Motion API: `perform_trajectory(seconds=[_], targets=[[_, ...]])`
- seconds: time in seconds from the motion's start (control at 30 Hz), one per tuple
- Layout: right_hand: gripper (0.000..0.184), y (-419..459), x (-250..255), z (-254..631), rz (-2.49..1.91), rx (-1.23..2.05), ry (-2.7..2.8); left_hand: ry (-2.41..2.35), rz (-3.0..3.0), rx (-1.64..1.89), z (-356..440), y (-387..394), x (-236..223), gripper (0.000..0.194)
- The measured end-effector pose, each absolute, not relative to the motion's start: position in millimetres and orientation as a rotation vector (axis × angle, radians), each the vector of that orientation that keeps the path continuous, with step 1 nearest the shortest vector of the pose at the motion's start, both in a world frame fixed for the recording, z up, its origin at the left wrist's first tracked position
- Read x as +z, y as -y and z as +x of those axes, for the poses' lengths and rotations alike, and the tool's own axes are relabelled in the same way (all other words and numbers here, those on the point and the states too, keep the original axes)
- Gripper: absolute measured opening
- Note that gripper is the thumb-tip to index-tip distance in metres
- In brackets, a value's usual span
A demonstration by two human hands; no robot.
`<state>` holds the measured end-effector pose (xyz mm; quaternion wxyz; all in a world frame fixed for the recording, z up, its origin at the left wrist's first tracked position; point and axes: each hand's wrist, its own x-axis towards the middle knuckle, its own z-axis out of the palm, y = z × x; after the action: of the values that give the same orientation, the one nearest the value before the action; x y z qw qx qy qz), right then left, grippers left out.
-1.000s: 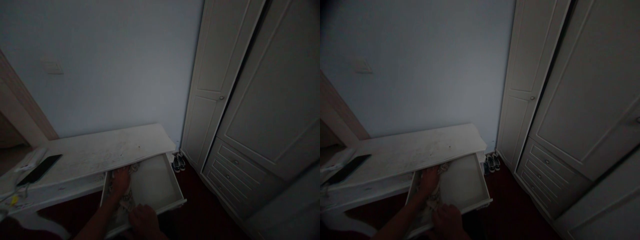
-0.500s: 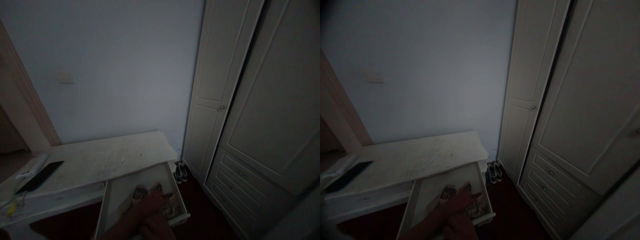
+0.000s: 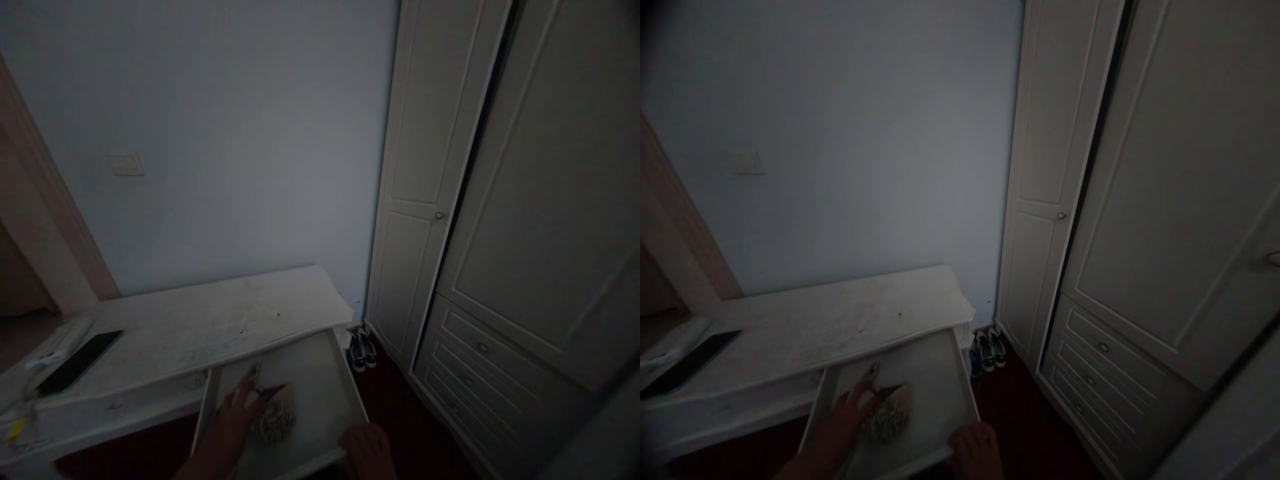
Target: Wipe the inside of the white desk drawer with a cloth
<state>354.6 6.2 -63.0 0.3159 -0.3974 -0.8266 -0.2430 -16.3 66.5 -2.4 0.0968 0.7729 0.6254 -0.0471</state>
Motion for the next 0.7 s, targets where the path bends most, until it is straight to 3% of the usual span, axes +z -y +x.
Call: perform_trajectory(seconds=[0.2,0.43,0.63,0.7], targets=[[0.013,-6,-70,353,-1.082,-0.574,2.163,-2.183,2.255,-0.025,-17,-107,18,0.079],[0.028,-5,-90,338,-1.184,-0.445,1.996,-2.252,2.277,0.046,14,-136,29,0.055],[0.049,-10,-96,328,-1.138,-0.523,1.812,-2.073,2.290,0.091,79,-151,29,0.059],[0.049,-9,-94,330,-1.153,-0.527,1.865,-1.971,2.300,0.126,108,-151,25,0.064]])
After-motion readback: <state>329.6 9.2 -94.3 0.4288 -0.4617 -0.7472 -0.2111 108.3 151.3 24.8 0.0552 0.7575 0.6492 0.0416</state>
